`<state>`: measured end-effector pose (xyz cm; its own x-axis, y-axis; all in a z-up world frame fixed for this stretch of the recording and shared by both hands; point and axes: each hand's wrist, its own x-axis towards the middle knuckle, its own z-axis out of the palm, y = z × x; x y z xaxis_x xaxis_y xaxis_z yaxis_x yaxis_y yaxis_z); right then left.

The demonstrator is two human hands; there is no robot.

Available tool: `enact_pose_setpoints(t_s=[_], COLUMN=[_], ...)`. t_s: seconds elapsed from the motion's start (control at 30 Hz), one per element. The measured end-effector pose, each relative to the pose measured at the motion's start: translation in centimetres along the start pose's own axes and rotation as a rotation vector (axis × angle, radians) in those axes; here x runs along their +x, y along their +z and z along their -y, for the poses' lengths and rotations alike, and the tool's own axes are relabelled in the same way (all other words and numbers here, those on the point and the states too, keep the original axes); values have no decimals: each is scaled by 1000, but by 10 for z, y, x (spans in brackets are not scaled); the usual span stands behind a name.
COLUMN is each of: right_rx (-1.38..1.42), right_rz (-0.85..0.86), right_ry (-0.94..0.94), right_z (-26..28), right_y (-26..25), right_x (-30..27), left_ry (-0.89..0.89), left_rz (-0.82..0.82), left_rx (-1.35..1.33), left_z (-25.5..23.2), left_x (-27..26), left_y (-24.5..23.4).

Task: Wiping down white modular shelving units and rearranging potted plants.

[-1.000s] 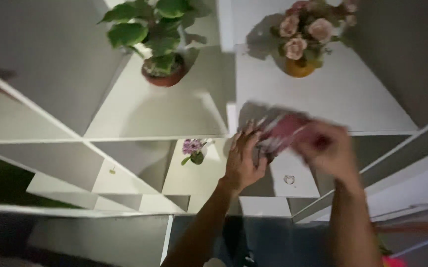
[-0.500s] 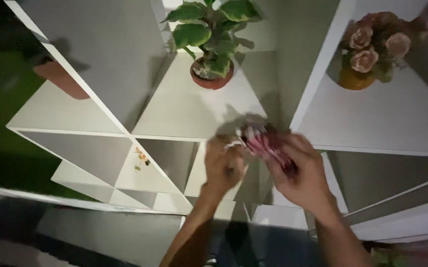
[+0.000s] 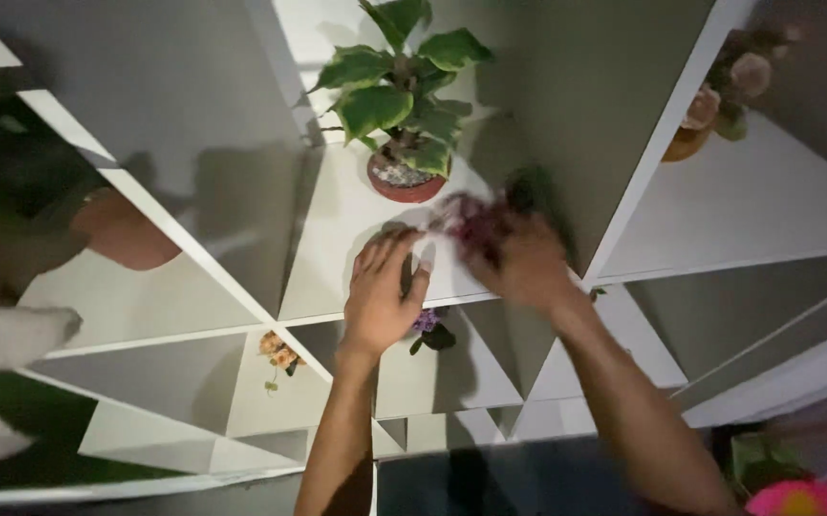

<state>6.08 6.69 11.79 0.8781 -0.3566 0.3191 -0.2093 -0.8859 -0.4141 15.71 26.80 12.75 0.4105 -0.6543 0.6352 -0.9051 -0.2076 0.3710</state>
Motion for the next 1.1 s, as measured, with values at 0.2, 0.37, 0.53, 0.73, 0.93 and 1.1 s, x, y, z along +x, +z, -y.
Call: enact_pose_setpoints(t_s=[0.2, 0.37, 0.53, 0.73, 0.93, 1.1], right_rx=[190, 33, -203, 43, -65, 315], right_rz=[-114, 114, -90, -19, -154, -61], right_ry=[-692, 192, -96, 10, -299, -572], right_z=[18, 19, 42, 15, 44, 45], right_y=[6, -36, 20, -4, 11, -4], right_x=[-16, 11, -9, 0, -5, -3], left_ry=[-161, -98, -91, -140, -169, -234], left_rz=[235, 470, 503, 669, 616, 651], left_rx=[-4, 108, 177, 220, 248, 287], left_z=[3, 19, 24, 37, 33, 27], left_x=[5, 2, -5, 2, -1, -8], left_y=[-5, -7, 2, -12, -26, -29])
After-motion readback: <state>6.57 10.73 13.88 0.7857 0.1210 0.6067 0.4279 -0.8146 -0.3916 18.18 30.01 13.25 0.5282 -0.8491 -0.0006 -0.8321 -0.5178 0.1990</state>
